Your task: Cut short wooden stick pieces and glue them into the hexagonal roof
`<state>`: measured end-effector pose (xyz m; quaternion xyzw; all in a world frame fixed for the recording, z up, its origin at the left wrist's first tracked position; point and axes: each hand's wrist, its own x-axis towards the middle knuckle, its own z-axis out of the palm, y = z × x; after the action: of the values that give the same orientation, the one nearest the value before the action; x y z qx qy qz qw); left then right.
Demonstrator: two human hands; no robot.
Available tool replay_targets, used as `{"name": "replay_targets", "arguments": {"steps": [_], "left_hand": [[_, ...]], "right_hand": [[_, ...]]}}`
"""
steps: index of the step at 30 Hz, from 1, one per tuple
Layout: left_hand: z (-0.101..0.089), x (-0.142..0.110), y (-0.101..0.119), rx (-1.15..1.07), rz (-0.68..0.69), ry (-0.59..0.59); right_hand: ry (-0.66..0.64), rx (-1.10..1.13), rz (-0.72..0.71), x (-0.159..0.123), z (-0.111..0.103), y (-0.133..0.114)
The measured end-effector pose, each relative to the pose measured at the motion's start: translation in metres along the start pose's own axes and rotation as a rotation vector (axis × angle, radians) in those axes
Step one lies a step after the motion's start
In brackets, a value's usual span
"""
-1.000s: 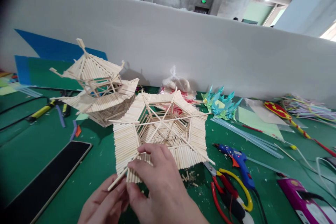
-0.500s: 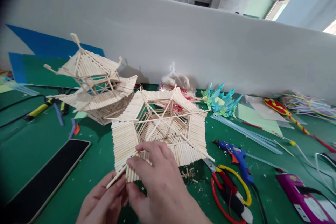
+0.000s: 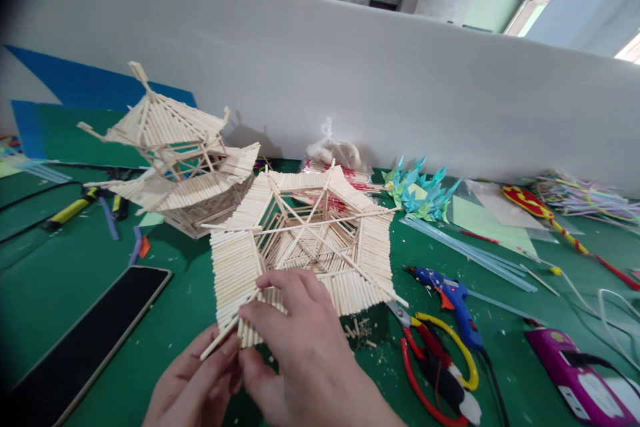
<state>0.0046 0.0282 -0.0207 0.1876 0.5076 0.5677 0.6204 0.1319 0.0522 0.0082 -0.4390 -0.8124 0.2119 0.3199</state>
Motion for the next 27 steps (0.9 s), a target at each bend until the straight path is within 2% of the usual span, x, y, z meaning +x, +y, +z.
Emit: {"name": "replay_targets", "arguments": {"steps": [8,16,21,27], "left_hand": [[-0.002,0.0,-0.003,-0.022,-0.01,-0.021],[0.0,0.002,-0.002,-0.014,0.008,-0.023],[-0.002,0.001,-0.002,-0.041,-0.028,-0.031],[-0.006,-0.001,-0.004,-0.073,-0.026,-0.063]], "right_hand": [[-0.02,0.001,-0.026,0.003,-0.004,-0.003],[-0.027,0.032,0.003,0.003,-0.002,-0.002],[-0.038,0.027,0.013,0.003,-0.002,-0.004],[0.041,0.037,0.029,-0.007,-0.013,-0.004]]}}
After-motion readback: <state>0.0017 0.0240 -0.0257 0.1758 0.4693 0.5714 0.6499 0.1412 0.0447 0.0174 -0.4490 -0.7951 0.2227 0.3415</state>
